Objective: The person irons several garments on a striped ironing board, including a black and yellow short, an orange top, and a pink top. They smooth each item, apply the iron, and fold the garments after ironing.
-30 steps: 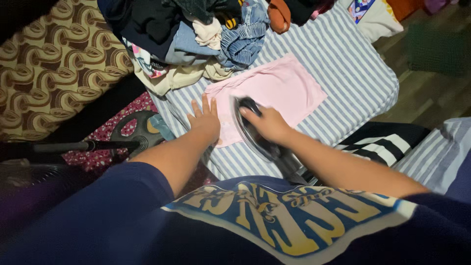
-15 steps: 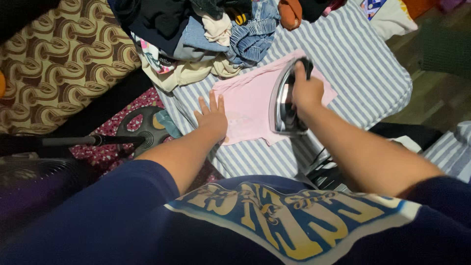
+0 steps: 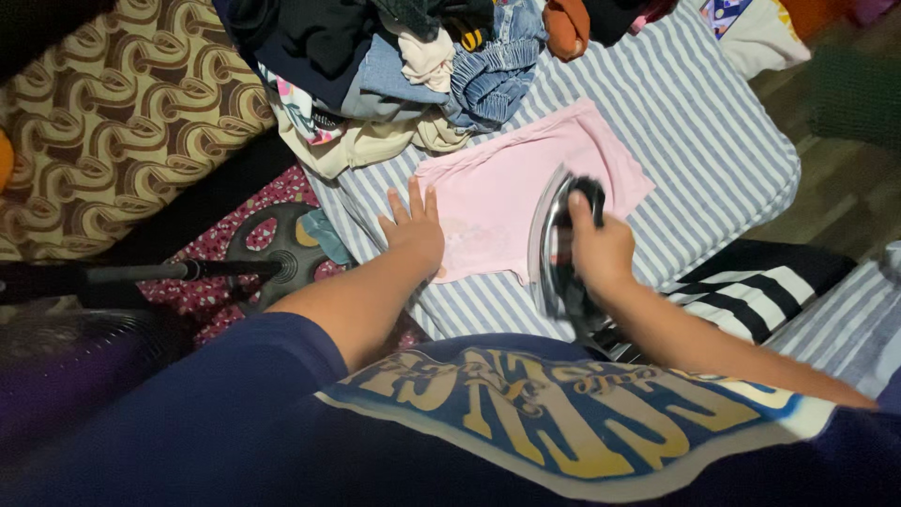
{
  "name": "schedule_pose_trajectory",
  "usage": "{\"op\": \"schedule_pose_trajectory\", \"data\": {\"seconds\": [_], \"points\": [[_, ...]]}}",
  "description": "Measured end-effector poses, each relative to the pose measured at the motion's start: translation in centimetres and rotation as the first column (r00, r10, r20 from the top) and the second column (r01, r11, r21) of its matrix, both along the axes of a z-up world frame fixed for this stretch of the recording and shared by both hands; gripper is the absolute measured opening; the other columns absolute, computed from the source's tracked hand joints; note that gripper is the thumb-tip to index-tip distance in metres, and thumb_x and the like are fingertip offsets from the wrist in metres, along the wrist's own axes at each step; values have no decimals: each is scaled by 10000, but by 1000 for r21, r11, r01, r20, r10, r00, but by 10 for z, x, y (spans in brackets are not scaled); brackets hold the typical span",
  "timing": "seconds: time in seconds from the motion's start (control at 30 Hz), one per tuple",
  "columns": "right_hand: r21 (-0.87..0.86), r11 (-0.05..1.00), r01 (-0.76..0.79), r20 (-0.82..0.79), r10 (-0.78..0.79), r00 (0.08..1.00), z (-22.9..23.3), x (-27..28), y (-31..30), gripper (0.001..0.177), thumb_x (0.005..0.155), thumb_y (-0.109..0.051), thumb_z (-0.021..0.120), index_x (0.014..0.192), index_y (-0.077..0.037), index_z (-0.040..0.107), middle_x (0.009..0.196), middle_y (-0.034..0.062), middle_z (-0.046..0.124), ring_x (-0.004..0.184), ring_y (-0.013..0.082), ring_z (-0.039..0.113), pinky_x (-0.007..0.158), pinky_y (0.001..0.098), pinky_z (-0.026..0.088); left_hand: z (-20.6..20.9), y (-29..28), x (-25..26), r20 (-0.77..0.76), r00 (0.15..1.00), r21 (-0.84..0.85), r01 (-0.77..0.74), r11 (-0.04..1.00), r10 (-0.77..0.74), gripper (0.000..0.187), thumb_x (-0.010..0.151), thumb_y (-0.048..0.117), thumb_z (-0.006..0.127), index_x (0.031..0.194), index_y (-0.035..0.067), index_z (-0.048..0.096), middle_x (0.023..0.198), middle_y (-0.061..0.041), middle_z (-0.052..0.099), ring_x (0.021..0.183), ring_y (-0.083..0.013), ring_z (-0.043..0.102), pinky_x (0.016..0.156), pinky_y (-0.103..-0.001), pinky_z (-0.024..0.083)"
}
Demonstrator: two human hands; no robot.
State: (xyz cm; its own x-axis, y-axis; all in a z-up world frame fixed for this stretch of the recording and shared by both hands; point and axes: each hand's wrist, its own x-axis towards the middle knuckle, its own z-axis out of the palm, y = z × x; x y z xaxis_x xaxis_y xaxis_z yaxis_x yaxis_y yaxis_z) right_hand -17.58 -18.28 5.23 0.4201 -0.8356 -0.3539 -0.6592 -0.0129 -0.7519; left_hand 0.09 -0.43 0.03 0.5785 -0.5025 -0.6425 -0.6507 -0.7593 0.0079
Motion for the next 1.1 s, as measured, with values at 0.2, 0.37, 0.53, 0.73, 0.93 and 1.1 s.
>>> {"op": "schedule_pose_trajectory", "data": {"seconds": [0.2, 0.37, 0.53, 0.73, 0.93, 1.1], "points": [[48, 999, 13, 143, -20, 990, -1, 56, -51, 576, 960, -544, 651, 725, -19, 631, 540, 65, 562, 393, 171, 522, 370, 357, 410, 1, -6, 0, -13, 1000, 69, -5, 998, 6, 1564, 607, 345, 1009, 1633, 87, -144, 1688, -211, -238, 1538, -529, -65, 1176, -673, 208], [105, 987, -125, 83, 117, 990, -8, 35, -60, 625, 966, -563, 643, 688, -6, 596, 511, 84, 532, 380, 206, 518, 372, 368, 405, 7, -6, 2, -23, 1000, 68, -15, 998, 17, 1558, 612, 362, 1001, 1631, 100, -147, 1683, -186, -248, 1547, -510, -77, 1202, -667, 190], [-224, 938, -266, -110, 247, 963, -16, -28, -40, 652, 972, -579, 663, 737, 27, 709, 535, 130, 615, 467, 212, 620, 487, 364, 466, 5, -4, 1, -35, 999, 37, -15, 999, 16, 1536, 620, 339, 997, 1631, 88, -132, 1677, -203, -254, 1539, -529, -89, 1191, -672, 190], [-309, 934, -179, -66, 167, 984, -13, -5, -54, 639, 959, -612, 647, 821, -1, 769, 612, 155, 676, 543, 236, 665, 552, 392, 498, 3, -4, 0, -26, 1000, 46, -16, 999, 17, 1545, 599, 262, 1006, 1639, 82, -122, 1682, -213, -253, 1532, -539, -82, 1178, -678, 197], [-116, 976, -187, -132, 172, 976, -6, 49, -95, 677, 916, -645, 653, 838, 24, 722, 657, 162, 675, 517, 274, 662, 513, 423, 527, 6, -8, 1, -26, 999, 61, -25, 998, 26, 1559, 591, 290, 1010, 1635, 88, -129, 1680, -197, -249, 1535, -531, -74, 1187, -671, 202], [-192, 940, -282, -181, 248, 952, -7, -10, -115, 697, 941, -648, 675, 812, 36, 709, 608, 148, 640, 519, 231, 638, 523, 400, 501, 1, -1, 0, -7, 1000, 12, -13, 1000, 13, 1540, 592, 323, 1006, 1637, 90, -101, 1686, -199, -222, 1538, -540, -64, 1170, -688, 221]]}}
